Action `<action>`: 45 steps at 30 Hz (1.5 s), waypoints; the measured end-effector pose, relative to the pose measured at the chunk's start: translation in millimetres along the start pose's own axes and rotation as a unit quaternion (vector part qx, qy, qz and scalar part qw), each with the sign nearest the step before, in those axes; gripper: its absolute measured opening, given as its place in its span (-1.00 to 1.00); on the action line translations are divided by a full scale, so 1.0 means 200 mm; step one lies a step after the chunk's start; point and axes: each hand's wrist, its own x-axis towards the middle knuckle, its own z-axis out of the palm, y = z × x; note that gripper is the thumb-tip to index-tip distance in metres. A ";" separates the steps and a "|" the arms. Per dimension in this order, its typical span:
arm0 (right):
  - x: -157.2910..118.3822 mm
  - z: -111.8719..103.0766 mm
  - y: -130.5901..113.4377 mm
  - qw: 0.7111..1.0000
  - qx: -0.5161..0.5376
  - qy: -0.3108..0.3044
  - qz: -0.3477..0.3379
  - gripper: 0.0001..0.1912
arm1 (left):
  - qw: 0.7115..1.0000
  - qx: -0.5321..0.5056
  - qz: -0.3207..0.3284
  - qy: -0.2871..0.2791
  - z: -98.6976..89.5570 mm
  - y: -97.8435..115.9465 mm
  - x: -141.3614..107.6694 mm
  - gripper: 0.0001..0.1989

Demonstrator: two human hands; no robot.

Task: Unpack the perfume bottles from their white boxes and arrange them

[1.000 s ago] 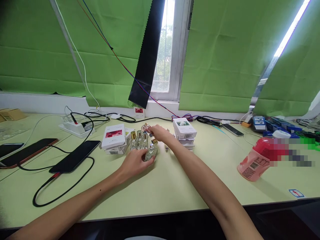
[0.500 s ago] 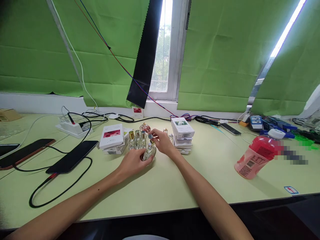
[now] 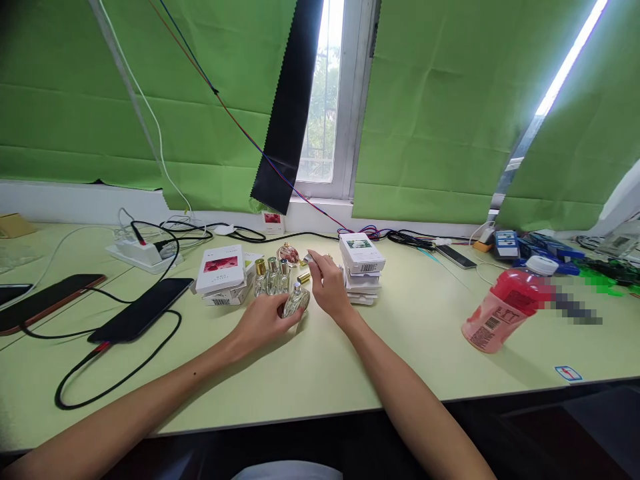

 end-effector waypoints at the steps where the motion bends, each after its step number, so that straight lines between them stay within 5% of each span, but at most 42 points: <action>1: 0.00 0.00 -0.01 1.000 0.004 0.011 0.003 -0.63 | 1.000 0.000 -0.001 0.000 0.00 0.00 0.00 -0.63; 12: -0.03 0.01 -0.07 0.995 0.021 0.086 -0.046 -0.84 | 1.000 -0.003 0.006 0.010 0.00 0.00 0.00 -0.63; 20: -0.04 0.00 -0.08 0.992 0.056 0.106 -0.042 -0.79 | 1.000 -0.010 -0.004 0.000 -0.01 0.02 0.00 -0.65; 45: -0.05 0.02 -0.08 0.998 0.041 0.012 -0.045 -0.76 | 1.000 0.003 0.006 -0.003 0.00 0.00 0.00 -0.59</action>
